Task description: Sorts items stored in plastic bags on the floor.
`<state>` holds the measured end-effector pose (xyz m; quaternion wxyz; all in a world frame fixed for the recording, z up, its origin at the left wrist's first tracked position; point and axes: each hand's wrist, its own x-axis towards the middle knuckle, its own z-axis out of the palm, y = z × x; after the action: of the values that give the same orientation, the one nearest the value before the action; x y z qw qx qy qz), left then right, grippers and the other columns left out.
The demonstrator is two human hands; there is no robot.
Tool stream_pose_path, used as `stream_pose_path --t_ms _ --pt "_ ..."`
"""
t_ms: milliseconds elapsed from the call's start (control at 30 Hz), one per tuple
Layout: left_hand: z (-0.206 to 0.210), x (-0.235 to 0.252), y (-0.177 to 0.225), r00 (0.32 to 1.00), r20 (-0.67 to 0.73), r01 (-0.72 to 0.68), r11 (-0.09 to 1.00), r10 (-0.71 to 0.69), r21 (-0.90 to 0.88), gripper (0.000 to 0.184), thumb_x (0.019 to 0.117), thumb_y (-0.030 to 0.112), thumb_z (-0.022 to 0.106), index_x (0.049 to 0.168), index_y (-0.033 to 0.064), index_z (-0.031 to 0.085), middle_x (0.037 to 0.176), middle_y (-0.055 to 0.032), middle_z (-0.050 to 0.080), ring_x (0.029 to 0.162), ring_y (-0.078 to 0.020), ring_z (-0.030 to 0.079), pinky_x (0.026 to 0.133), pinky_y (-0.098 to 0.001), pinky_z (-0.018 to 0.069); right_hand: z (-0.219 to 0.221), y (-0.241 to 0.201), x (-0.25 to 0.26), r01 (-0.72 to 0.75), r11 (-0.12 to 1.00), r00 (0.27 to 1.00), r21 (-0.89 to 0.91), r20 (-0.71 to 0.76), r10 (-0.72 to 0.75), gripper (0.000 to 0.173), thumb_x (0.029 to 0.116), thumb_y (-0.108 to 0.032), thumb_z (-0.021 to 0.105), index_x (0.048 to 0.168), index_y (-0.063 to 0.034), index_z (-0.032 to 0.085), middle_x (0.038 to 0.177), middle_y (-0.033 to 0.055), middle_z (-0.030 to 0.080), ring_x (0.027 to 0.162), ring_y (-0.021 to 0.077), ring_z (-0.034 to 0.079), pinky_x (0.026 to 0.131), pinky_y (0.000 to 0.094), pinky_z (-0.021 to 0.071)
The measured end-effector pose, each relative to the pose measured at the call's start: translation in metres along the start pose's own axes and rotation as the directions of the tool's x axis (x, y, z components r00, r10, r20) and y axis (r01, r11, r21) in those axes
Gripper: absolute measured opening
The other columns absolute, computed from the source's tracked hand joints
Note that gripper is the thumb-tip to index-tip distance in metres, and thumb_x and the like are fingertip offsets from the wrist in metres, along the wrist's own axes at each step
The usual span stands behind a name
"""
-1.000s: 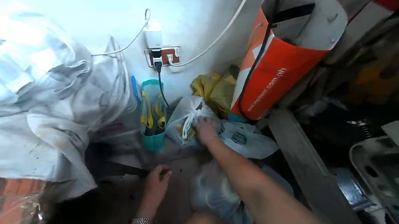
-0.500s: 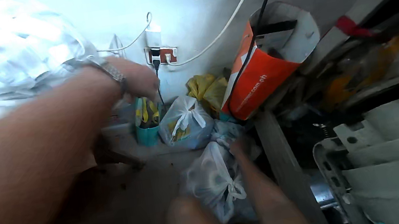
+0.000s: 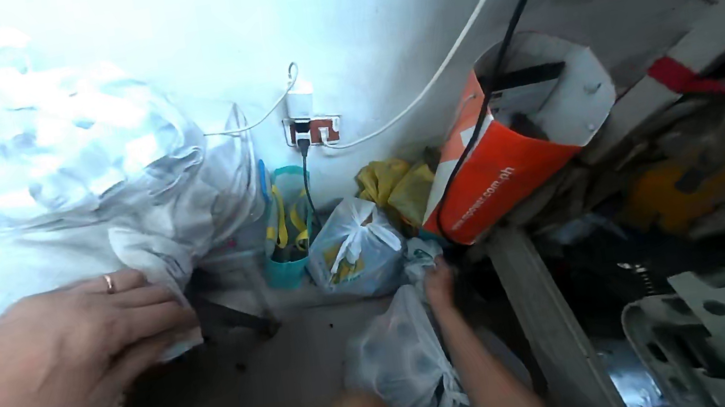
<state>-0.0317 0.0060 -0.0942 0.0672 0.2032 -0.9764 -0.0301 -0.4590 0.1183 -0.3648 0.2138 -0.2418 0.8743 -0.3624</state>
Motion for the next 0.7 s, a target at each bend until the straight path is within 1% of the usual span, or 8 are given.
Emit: stream_pose_path --t_ms 67,167,267,433,500,567,633,700 --pt "0.018 0.001 -0.011 0.98 -0.197 0.023 1.0 -0.026 -0.017 0.033 0.0985 0.044 0.048 0.094 0.028 0.077 0.082 0.0122 0.066 0.074 -0.0068 0.064 0.058 -0.0316 0.0522 0.006 -0.023 -0.019 0.096 0.994 0.993 0.056 -0.08 -0.091 0.038 0.108 -0.014 0.048 0.139 0.0054 0.054 0.132 0.0322 0.06 0.124 0.0473 0.059 0.104 0.0635 0.0465" --pt "0.001 0.015 0.0 0.977 -0.215 -0.004 0.999 -0.006 -0.048 0.038 0.0975 0.037 0.047 0.094 0.0181 0.08 0.078 0.0064 0.07 0.069 -0.01 0.066 0.058 -0.0347 0.0534 0.016 -0.07 -0.033 0.268 0.946 0.947 0.183 -0.229 -0.224 0.034 0.1057 -0.007 0.048 0.133 0.0113 0.056 0.122 0.0321 0.065 0.117 0.0426 0.064 0.104 0.0567 0.0478" --pt "-0.001 0.016 -0.003 0.974 -0.228 -0.034 0.998 0.022 -0.047 0.039 0.0984 0.036 0.046 0.094 0.0184 0.081 0.078 0.007 0.071 0.07 -0.0087 0.067 0.059 -0.0331 0.0541 0.023 -0.115 -0.028 0.396 0.881 0.891 0.261 -0.34 -0.3 0.031 0.104 -0.005 0.047 0.128 0.0114 0.057 0.114 0.0283 0.068 0.111 0.0351 0.067 0.101 0.0503 0.0509" --pt "0.001 0.016 -0.007 0.972 -0.233 -0.061 0.995 0.042 -0.075 0.037 0.098 0.036 0.048 0.096 0.019 0.081 0.079 0.0064 0.071 0.07 -0.0089 0.066 0.059 -0.0325 0.0528 0.024 -0.156 0.008 0.485 0.871 0.811 0.072 -0.408 -0.418 0.029 0.1023 -0.004 0.046 0.123 0.013 0.058 0.126 0.0303 0.06 0.123 0.0389 0.059 0.108 0.047 0.0458" --pt "0.002 0.014 -0.01 0.973 -0.227 -0.06 0.993 0.036 -0.103 0.036 0.0975 0.035 0.049 0.096 0.0191 0.081 0.079 0.0063 0.071 0.07 -0.0094 0.066 0.058 -0.0349 0.0523 0.029 -0.159 0.025 0.456 0.889 0.811 -0.045 -0.391 -0.435 0.029 0.0999 -0.003 0.049 0.123 0.0108 0.061 0.135 0.0315 0.052 0.13 0.0416 0.051 0.11 0.0463 0.044" --pt "0.001 0.012 -0.009 0.987 -0.162 -0.017 0.991 -0.005 -0.135 0.033 0.0968 0.032 0.05 0.098 0.0172 0.08 0.08 0.0043 0.07 0.072 -0.013 0.066 0.062 -0.0399 0.0524 0.039 -0.15 0.042 0.385 0.903 0.861 -0.189 -0.279 -0.425 0.033 0.0997 -0.005 0.054 0.13 0.0074 0.06 0.145 0.0312 0.046 0.137 0.0431 0.048 0.112 0.048 0.0449" --pt "-0.004 0.01 -0.007 0.997 -0.051 0.053 0.981 -0.064 -0.184 0.026 0.0961 0.023 0.057 0.101 0.0105 0.079 0.083 -0.0024 0.072 0.078 -0.0201 0.068 0.071 -0.0459 0.0536 0.047 -0.138 0.05 0.304 0.89 0.933 -0.34 -0.085 -0.351 0.038 0.099 -0.008 0.057 0.134 0.0069 0.059 0.154 0.0315 0.04 0.143 0.0463 0.041 0.116 0.0536 0.0401" --pt "-0.003 0.008 -0.006 0.994 -0.005 0.104 0.967 -0.108 -0.233 0.023 0.0949 0.014 0.06 0.103 0.0049 0.079 0.087 -0.0084 0.074 0.083 -0.0247 0.07 0.079 -0.0471 0.0549 0.055 -0.137 0.036 0.236 0.899 0.963 -0.369 -0.036 -0.268 0.041 0.0982 -0.011 0.059 0.136 0.0055 0.058 0.16 0.0283 0.034 0.142 0.048 0.04 0.114 0.0591 0.0384"
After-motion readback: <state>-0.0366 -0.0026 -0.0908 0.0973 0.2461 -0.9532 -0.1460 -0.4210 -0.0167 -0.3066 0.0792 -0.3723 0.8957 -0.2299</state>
